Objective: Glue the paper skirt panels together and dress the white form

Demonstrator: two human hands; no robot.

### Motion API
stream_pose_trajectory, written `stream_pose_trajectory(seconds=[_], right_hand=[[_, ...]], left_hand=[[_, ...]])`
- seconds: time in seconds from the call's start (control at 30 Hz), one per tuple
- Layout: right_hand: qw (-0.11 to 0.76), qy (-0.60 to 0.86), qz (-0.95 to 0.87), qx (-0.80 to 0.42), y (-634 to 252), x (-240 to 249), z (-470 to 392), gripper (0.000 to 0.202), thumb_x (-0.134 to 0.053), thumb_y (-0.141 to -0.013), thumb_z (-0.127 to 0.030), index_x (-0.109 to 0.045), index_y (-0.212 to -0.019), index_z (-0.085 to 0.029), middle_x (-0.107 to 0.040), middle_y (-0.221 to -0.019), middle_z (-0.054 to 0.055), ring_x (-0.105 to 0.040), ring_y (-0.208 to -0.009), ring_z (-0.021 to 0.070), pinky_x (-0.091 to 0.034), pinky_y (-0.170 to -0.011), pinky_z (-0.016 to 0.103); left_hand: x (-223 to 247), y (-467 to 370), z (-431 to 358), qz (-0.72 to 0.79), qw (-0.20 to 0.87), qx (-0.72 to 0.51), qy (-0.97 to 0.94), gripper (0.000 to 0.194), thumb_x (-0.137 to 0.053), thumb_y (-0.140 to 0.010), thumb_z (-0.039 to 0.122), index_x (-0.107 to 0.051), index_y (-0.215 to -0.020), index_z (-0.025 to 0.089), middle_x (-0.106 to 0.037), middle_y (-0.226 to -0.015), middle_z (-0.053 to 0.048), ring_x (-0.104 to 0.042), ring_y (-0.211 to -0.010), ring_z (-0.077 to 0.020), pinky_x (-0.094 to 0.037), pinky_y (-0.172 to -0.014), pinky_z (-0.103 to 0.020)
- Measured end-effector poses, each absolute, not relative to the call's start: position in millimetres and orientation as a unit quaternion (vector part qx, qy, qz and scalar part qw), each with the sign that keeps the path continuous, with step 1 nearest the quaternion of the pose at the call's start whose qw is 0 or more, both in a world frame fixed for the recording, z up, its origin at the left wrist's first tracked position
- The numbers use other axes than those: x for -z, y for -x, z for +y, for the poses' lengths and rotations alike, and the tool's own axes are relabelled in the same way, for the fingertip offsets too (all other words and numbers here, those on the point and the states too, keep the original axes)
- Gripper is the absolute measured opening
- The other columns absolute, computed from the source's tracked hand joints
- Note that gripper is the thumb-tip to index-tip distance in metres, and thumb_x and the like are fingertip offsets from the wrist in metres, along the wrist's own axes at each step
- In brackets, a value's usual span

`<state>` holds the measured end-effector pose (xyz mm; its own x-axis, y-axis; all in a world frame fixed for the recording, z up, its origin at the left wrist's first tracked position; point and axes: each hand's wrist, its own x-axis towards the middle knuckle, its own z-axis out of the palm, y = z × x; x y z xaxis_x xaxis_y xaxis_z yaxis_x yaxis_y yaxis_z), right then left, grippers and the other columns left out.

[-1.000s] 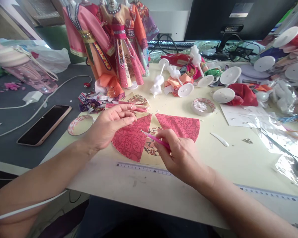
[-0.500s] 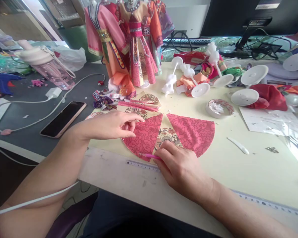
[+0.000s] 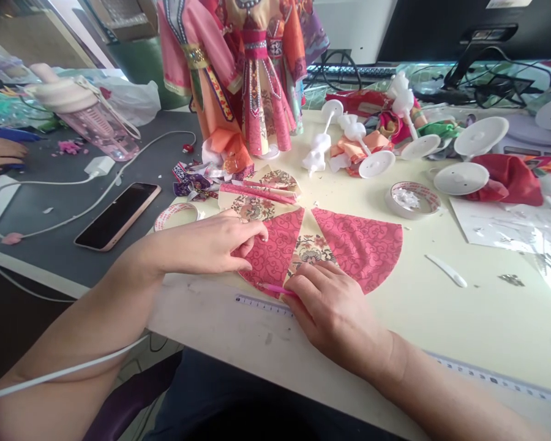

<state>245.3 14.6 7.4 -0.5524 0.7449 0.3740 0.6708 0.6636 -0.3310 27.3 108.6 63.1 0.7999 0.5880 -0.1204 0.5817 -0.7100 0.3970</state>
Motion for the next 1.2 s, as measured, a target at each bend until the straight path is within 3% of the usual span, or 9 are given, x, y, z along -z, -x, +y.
stream_pose_trajectory(seconds=[0.3, 0.63, 1.2], right_hand=[[0.265, 0.394, -0.877, -0.065, -241.7, -5.0, 16.5, 0.006, -0.054, -0.087, -0.017, -0.058, -0.082, -0.015, -0.061, -0.079, 0.007, -0.054, -0.075, 0.0182, -0.044, -0.066, 0.032], [0.262, 0.385, -0.883, -0.061, -237.2, -8.6, 20.9, 0.011, -0.053, -0.086, -0.015, -0.059, -0.078, -0.014, -0.06, -0.073, 0.006, -0.054, -0.07, 0.0177, -0.043, -0.064, 0.032], [0.255, 0.386, -0.884, -0.062, -239.3, -8.7, 19.2, 0.013, -0.051, -0.087, -0.016, -0.06, -0.078, -0.015, -0.061, -0.074, 0.007, -0.056, -0.073, 0.0187, -0.044, -0.065, 0.032]], left_hand=[[-64.3, -31.0, 103.8, 0.299, 0.173, 0.054, -0.937, 0.017, -0.054, -0.074, 0.013, -0.039, -0.072, 0.02, -0.046, -0.063, 0.003, -0.045, -0.064, -0.016, -0.033, -0.065, -0.029], [-62.7, -32.4, 100.5, 0.303, 0.151, 0.096, -0.936, 0.015, -0.051, -0.076, 0.015, -0.037, -0.075, 0.019, -0.047, -0.064, 0.0, -0.046, -0.07, -0.0184, -0.031, -0.059, -0.027], [-60.8, -35.2, 101.0, 0.319, 0.165, 0.104, -0.927, 0.017, -0.054, -0.081, 0.034, -0.043, -0.08, 0.02, -0.053, -0.07, -0.001, -0.049, -0.075, -0.0208, -0.031, -0.06, -0.028]])
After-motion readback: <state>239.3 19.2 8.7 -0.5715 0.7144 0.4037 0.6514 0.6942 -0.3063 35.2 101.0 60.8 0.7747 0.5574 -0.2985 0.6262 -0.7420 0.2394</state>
